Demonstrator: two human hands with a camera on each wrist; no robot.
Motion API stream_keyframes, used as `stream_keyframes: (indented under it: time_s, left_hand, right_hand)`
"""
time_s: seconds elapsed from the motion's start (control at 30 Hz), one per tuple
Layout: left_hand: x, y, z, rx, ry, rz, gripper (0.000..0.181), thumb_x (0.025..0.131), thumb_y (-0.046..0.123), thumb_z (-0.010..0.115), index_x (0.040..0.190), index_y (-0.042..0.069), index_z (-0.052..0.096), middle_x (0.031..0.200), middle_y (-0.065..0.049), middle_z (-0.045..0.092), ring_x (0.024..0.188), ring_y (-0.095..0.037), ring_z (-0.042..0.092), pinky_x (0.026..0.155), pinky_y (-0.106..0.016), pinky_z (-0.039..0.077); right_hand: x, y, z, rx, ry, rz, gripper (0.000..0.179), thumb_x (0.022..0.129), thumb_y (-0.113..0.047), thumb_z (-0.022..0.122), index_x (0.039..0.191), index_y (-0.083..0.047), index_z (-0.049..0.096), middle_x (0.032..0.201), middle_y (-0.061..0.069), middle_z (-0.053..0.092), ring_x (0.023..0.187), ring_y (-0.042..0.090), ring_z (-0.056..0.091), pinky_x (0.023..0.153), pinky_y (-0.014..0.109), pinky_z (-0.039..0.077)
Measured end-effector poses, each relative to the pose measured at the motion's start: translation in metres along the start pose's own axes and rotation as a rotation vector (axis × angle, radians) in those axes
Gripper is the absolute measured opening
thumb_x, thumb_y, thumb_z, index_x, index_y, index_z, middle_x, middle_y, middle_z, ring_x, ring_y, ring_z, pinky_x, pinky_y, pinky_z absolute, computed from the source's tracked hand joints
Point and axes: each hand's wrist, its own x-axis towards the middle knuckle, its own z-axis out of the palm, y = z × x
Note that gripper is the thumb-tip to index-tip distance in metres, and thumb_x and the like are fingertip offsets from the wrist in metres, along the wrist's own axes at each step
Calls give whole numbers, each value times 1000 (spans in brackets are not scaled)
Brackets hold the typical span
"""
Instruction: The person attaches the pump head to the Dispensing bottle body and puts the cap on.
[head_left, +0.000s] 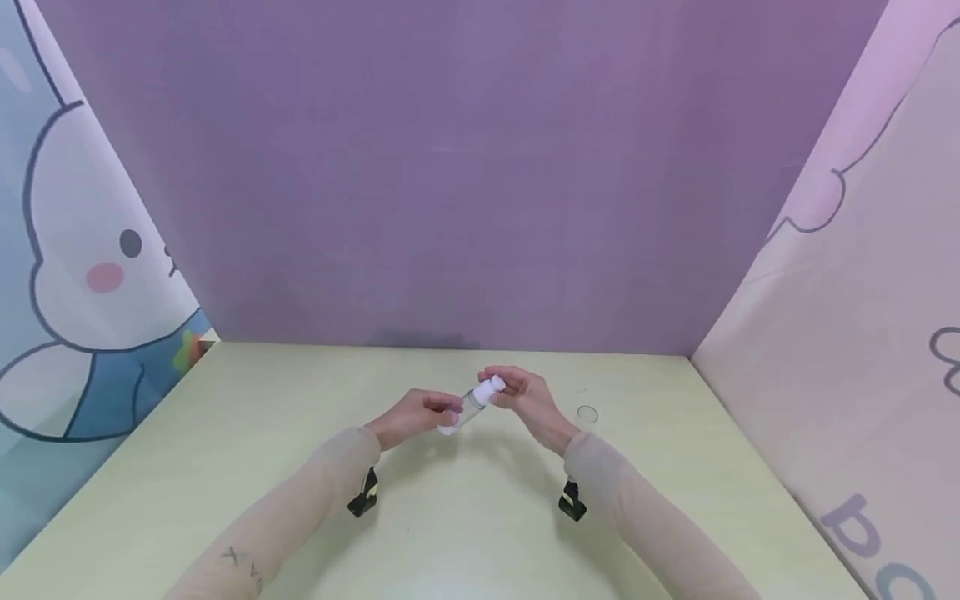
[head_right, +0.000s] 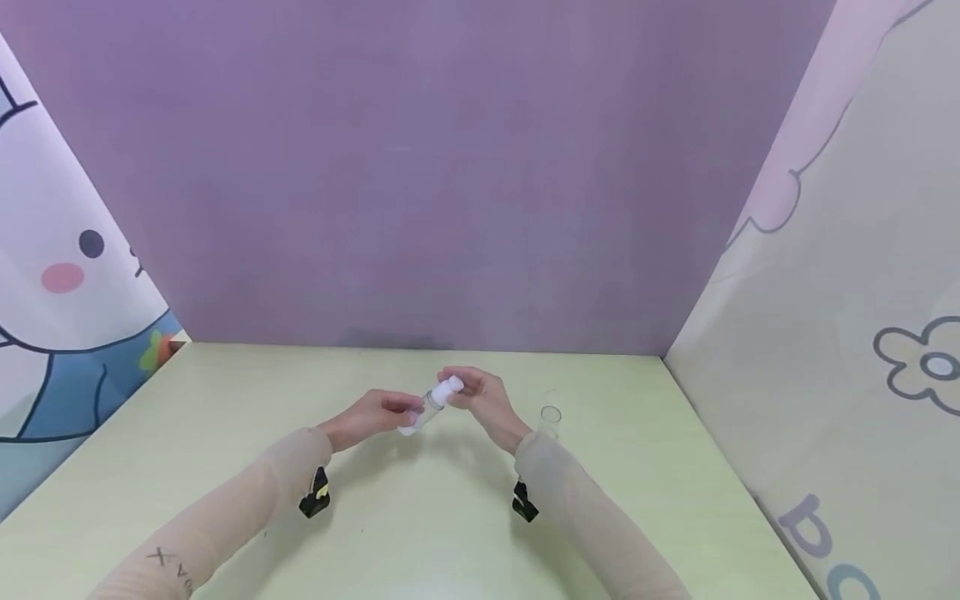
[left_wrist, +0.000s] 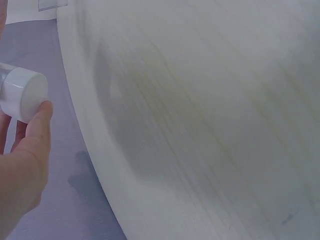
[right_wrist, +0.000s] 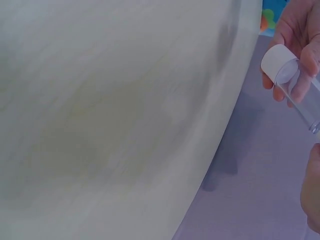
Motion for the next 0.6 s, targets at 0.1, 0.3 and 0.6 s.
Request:
stream_keyframes:
  time_s: [0.1,0.3,0.6]
  left_hand:
    - [0,2,1,3,7,-9,42,84,29,66,123,14,59,123,-6,59,106,-19,57,93,-42,46]
    - [3,5,1,12,-4,-3,42,85,29,65,124,15,58,124,-5,59,105,-19,57,94,-43,45]
    - [1,6,1,10,15,-17,39,85,26,65,122,15,60,122,-5,59,103,-19,57,94,-44,45]
  right_hand:
    - [0,0,-2,-1,10,11,41,82,3,62,122,-3,56,124,14,58,110,18,58,93,30,46]
    - [1,-1,-3,-38,63,33,40,81,-1,65,120,-4,58,120,9,62,109,19,59,94,32,46]
    - [1,2,-1,-81,123,60,42,78,-10,71,118,-6,60,118,7,63,108,21,60,93,35,47]
